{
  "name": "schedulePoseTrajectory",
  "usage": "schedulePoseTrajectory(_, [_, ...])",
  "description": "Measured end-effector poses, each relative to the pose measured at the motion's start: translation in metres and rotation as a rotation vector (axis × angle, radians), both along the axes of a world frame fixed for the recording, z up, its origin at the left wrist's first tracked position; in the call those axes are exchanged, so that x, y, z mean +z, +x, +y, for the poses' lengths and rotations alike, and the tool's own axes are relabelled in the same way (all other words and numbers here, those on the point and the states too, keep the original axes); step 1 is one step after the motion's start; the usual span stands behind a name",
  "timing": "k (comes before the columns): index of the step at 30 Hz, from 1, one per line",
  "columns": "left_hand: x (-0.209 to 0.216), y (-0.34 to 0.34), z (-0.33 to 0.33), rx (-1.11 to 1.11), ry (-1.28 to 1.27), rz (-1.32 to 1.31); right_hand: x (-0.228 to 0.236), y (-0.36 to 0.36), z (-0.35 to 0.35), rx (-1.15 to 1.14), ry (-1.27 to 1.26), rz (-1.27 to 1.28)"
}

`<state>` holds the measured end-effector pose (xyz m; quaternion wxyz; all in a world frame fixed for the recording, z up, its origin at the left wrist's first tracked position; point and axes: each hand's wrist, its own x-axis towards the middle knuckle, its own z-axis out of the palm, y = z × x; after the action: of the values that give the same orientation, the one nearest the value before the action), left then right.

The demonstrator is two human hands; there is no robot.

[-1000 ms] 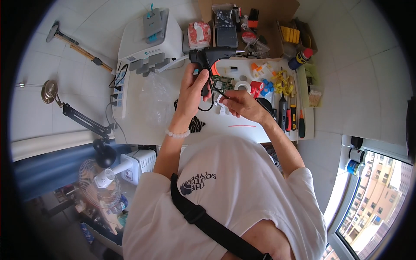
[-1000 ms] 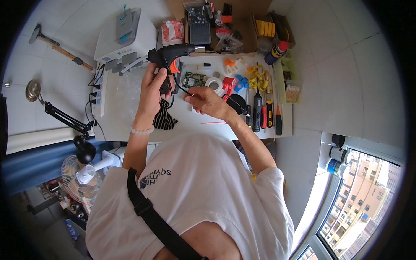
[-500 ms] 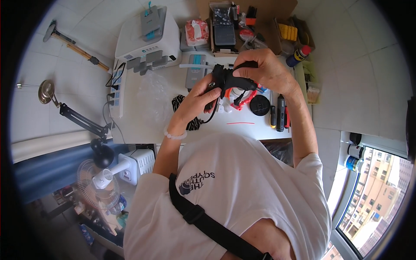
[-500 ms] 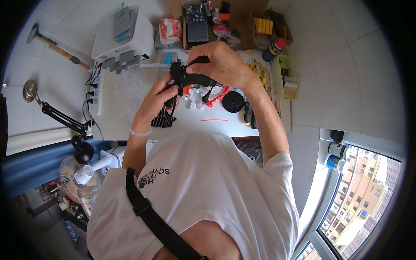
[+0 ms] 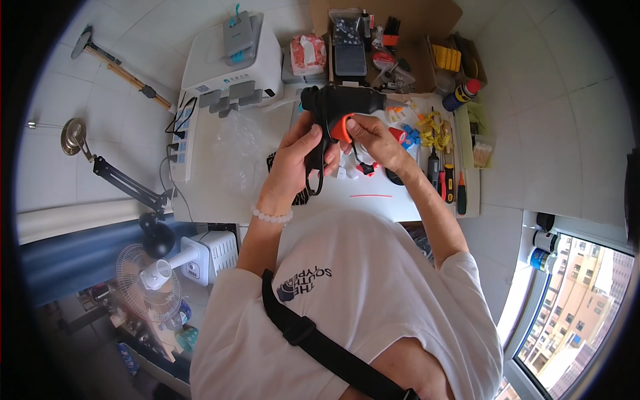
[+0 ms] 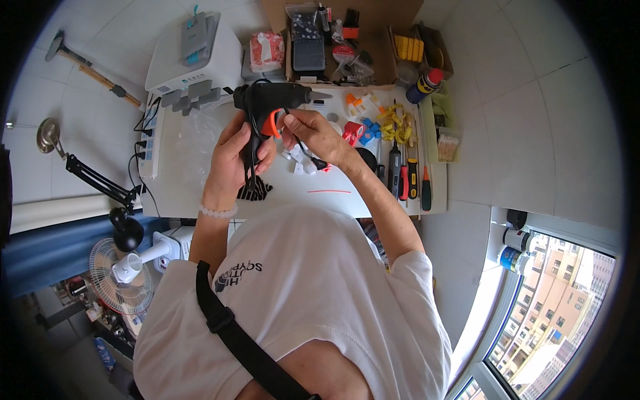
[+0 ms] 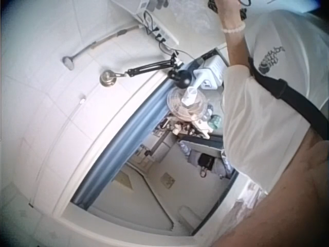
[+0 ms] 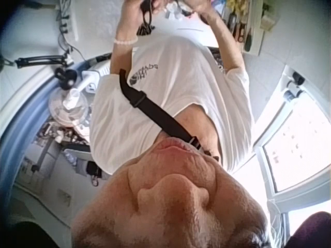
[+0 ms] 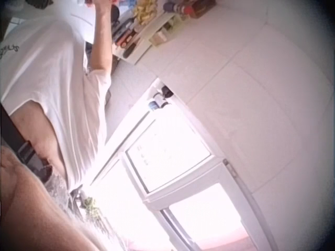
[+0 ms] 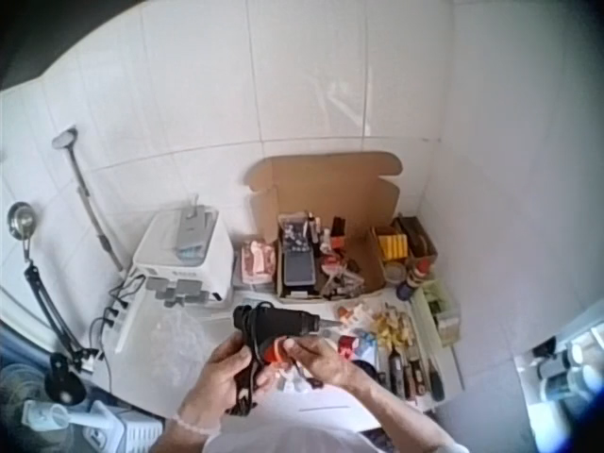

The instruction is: The person applies glue to a circuit board using a glue gun, picks through items in a cardboard box, handles small components inside a plastic bag, and picks up two circuit boards from the desk.

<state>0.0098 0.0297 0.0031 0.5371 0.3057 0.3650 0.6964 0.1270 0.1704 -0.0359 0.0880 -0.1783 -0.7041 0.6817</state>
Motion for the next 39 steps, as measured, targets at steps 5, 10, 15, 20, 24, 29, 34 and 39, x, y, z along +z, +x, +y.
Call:
schedulePoseTrajectory(5, [0.006,-0.012,0.012,0.294,-0.194,0.373,-0.008,0.012,-0.031,0.132,-0.096,0.005])
schedulePoseTrajectory(10, [-0.024,-0.028,0.006,0.404,-0.254,0.667,0.022,0.037,-0.039,0.198,0.349,-0.106])
schedulePoseTrajectory(15, [-0.032,-0.025,0.004,0.281,-0.334,0.966,0.070,0.047,-0.020,0.312,0.753,-0.150])
schedulePoseTrajectory(20, [-0.023,-0.017,-0.003,-0.127,-0.350,0.536,0.096,0.034,0.014,0.119,0.980,0.046])
schedulePoseTrajectory(24, [-0.018,-0.009,-0.010,-0.256,-0.277,0.260,0.082,0.014,0.037,0.138,0.684,0.164])
schedulePoseTrajectory(29, [-0.020,-0.003,-0.010,-0.163,-0.192,0.080,0.030,0.004,0.036,0.070,-0.079,0.235])
schedulePoseTrajectory(34, [-0.020,0.001,-0.007,-0.069,-0.125,-0.033,-0.005,0.002,0.011,0.003,-0.767,0.515])
schedulePoseTrajectory(39, [-0.019,0.005,0.009,-0.022,-0.068,-0.067,-0.020,0.003,-0.013,-0.227,-0.754,0.490])
